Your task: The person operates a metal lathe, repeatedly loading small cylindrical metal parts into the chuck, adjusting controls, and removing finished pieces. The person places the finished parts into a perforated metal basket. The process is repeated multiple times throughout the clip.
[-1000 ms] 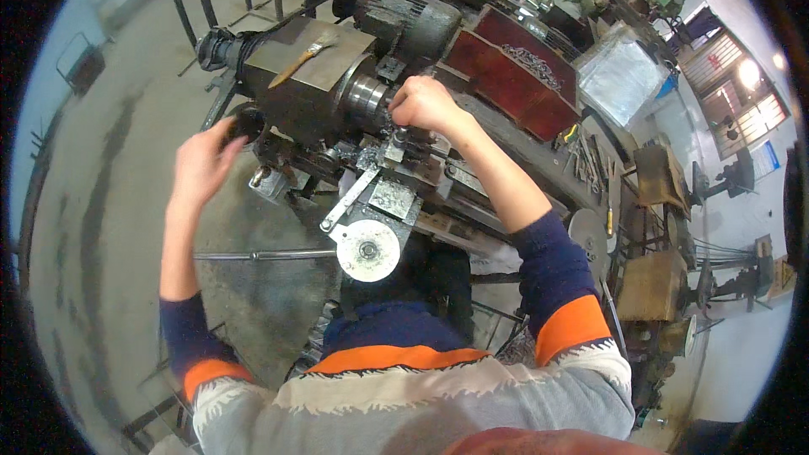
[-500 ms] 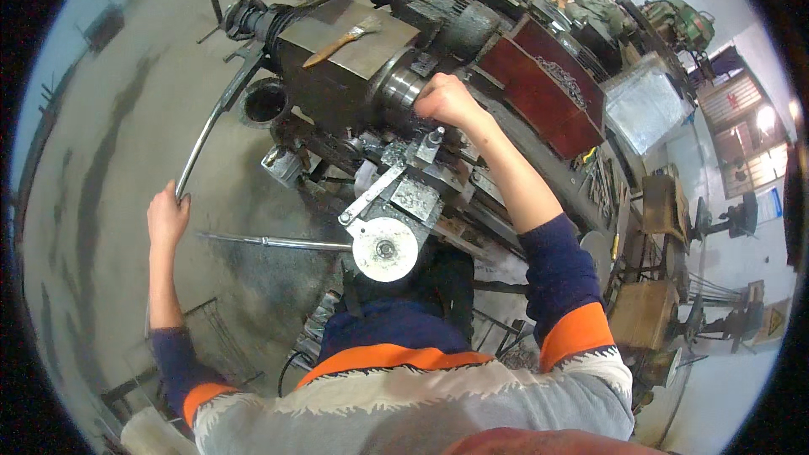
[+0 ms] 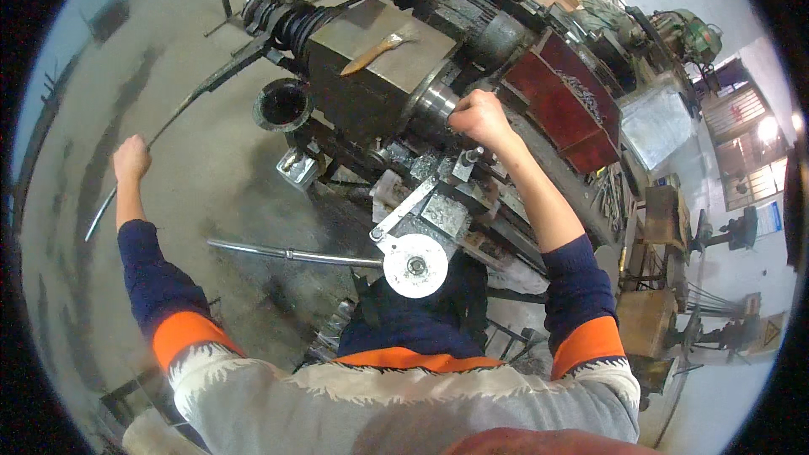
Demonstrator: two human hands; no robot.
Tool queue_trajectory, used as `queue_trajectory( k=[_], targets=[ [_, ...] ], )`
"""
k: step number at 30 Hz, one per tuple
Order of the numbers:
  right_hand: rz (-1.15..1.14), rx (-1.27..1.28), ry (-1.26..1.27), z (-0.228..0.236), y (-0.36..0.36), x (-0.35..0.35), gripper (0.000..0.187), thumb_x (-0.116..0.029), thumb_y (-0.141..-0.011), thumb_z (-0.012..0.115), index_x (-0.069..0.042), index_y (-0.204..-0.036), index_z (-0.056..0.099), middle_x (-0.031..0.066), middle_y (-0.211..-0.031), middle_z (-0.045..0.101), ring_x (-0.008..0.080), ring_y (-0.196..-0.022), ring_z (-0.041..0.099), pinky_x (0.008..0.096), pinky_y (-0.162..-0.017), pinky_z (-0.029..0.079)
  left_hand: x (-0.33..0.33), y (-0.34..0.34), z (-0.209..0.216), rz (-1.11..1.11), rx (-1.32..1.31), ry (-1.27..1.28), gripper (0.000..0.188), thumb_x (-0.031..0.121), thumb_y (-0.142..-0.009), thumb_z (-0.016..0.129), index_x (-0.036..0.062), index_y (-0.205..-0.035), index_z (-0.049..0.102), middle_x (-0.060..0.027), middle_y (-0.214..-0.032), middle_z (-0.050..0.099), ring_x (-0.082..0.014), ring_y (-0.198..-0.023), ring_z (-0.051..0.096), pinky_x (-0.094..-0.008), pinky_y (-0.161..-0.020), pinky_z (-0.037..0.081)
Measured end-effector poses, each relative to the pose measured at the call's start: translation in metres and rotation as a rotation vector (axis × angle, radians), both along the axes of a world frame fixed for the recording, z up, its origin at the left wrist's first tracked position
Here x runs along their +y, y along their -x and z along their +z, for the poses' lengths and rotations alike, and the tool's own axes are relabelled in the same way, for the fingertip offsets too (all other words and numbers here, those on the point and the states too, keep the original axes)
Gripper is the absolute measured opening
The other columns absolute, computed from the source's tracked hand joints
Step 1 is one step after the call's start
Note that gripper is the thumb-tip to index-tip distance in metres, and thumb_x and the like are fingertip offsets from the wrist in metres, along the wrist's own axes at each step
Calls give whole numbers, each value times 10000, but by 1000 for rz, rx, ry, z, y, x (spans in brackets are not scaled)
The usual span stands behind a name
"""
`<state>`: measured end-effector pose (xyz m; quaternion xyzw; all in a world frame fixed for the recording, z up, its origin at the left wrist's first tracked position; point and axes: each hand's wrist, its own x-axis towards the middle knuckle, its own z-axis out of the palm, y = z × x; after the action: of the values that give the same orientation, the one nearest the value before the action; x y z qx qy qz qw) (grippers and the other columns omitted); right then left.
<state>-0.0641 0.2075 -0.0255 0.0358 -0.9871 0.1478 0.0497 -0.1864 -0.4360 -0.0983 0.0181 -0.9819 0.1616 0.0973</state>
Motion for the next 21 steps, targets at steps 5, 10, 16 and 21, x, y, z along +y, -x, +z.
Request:
queue_trajectory(
  k=[5,10,16,21],
  targets=[
    [72,72,3,27,-25,2,302,-208,-558,590,-43,-793,683,185,-755,629,307,-719,616,349,-666,487,80,5,13,-268,58,-765,402,103,-716,552,69,-1116,572,-156,-1003,617,-281,-961,595,-367,-819,463],
    [-52,369,212,43,-108,57,310,-170,-573,606,-53,-854,669,138,-873,628,281,-859,578,358,-776,459,157,16,-118,-192,-229,-951,369,260,-735,631,49,-1036,607,-161,-907,639,-292,-856,619,-370,-734,477],
    [-520,280,116,21,-269,135,312,-153,-576,603,-44,-858,677,146,-809,631,274,-762,601,329,-724,472,275,-16,-155,-375,-453,-399,281,250,-702,611,81,-927,616,-165,-950,623,-330,-907,595,-444,-783,471],
    [-832,156,23,6,-367,160,314,-122,-594,550,-4,-860,670,167,-754,644,238,-716,620,299,-686,458,260,2,-140,-543,-445,13,184,149,-810,483,104,-935,610,-124,-894,642,-287,-857,620,-407,-681,499]
  ],
)
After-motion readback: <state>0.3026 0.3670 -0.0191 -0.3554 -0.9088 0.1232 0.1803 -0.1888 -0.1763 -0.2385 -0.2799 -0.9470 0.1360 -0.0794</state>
